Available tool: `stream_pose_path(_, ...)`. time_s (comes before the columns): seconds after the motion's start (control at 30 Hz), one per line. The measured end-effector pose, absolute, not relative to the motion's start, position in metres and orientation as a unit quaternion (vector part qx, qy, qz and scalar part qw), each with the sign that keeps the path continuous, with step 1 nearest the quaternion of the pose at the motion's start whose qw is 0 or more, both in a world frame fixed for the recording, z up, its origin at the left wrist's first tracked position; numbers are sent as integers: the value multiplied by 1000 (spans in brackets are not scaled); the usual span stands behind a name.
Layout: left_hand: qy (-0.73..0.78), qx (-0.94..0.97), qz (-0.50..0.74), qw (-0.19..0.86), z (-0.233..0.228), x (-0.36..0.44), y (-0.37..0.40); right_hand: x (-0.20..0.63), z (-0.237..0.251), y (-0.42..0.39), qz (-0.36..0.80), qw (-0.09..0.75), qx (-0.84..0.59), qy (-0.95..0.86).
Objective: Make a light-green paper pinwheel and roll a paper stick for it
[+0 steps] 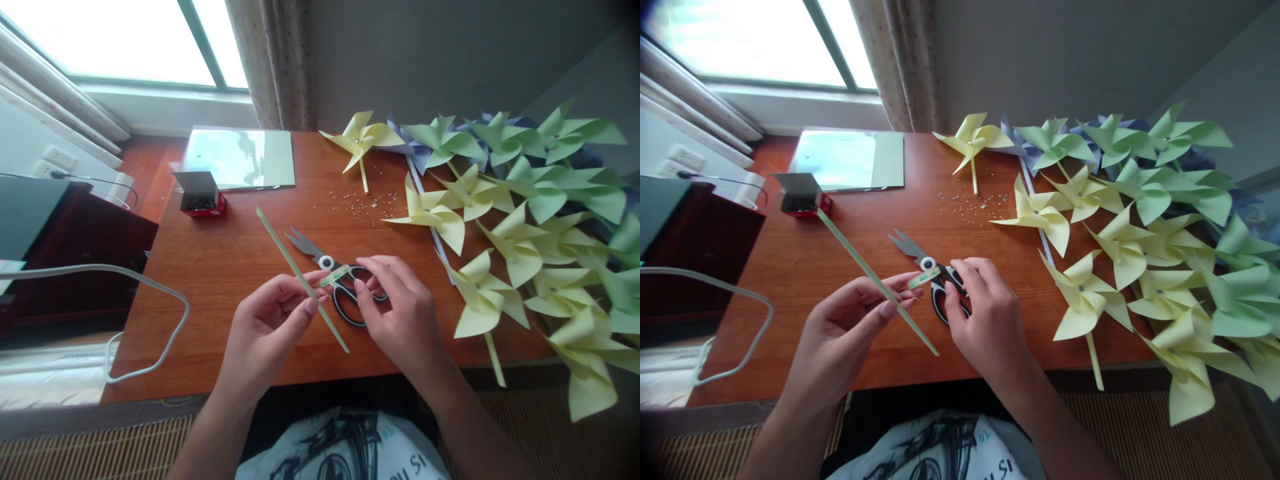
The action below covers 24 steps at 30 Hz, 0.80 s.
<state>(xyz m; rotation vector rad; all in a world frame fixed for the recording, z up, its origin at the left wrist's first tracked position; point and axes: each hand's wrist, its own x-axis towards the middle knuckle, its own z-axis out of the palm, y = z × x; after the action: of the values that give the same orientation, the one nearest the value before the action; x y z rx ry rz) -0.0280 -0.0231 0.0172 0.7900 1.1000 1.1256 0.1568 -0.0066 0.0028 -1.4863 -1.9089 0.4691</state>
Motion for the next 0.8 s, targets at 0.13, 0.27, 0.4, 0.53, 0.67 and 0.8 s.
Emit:
stream_pose_path(0.13, 466, 384, 481, 636, 19, -23, -24, 150, 15, -2, 291, 381, -541, -691)
stream_pose_path(0.27, 448, 422, 473, 631, 18, -20, -25, 145, 18, 1, 298, 380, -526, -700)
stream_pose_path(0.4, 446, 429, 470, 630, 16, -21, -26, 149, 16, 2, 333, 381, -524, -685)
stream_pose_path(0.53, 446, 430, 467, 631, 15, -22, -26, 154, 15, 2, 393, 381, -518, -657)
stream_pose_path(0.67, 452, 424, 468, 630, 17, -22, -26, 155, 15, 3, 420, 379, -512, -647)
stream_pose_path(0.8, 462, 406, 472, 632, 20, -23, -26, 157, 15, 4, 434, 365, -498, -656)
